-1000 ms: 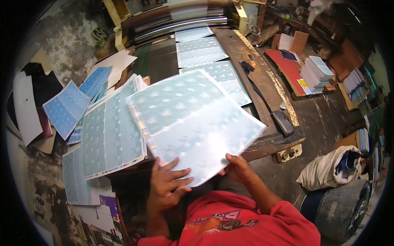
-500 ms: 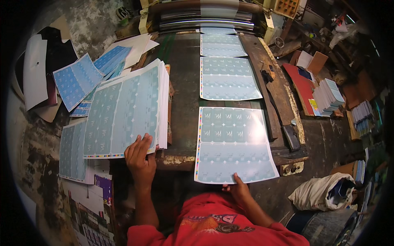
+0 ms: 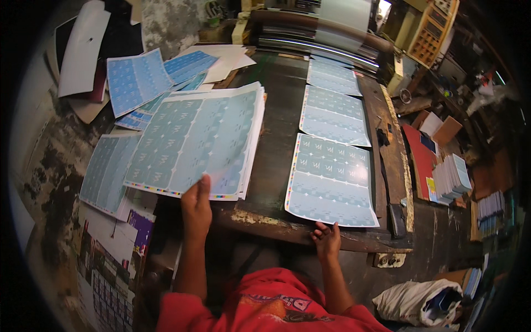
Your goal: The person feeds printed sheets of paper into a machine one by one, picking them from a stack on the left and placing them onto the conveyor belt of the machine.
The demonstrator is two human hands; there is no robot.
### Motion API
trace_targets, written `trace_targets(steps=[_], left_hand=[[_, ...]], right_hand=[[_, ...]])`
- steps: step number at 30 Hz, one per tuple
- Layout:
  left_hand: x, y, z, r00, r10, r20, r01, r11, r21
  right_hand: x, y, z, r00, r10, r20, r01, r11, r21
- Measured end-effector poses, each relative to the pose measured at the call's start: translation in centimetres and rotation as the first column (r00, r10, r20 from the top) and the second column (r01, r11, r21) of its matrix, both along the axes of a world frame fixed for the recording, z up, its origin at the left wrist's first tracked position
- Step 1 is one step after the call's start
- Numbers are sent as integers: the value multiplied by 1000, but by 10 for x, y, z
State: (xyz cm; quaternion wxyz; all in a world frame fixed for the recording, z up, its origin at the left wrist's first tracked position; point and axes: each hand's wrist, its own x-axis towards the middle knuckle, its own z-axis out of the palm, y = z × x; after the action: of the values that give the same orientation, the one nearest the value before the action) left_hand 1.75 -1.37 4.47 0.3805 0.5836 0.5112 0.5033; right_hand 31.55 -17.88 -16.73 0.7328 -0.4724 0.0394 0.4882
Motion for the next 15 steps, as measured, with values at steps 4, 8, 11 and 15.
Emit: trace_targets(steps=[4,8,11,15], left_hand=[[-1,3,14,873,109,476,-164,984,75],[6,-19,9,952,-95,-292,207,900,384],[9,-34,16,811,-392,-435,551,762,340],[22,-53,20,577,-577,-577,797,551,246]], right_hand=[[-20,1,20,993,-112,28,114,993,-44],[-15,-13,38,996,74,57,-77,996,38],[-11,-16,69,969,230,95,-247,938,245],[-19,-15,113,922,344,176,-385,777,498]])
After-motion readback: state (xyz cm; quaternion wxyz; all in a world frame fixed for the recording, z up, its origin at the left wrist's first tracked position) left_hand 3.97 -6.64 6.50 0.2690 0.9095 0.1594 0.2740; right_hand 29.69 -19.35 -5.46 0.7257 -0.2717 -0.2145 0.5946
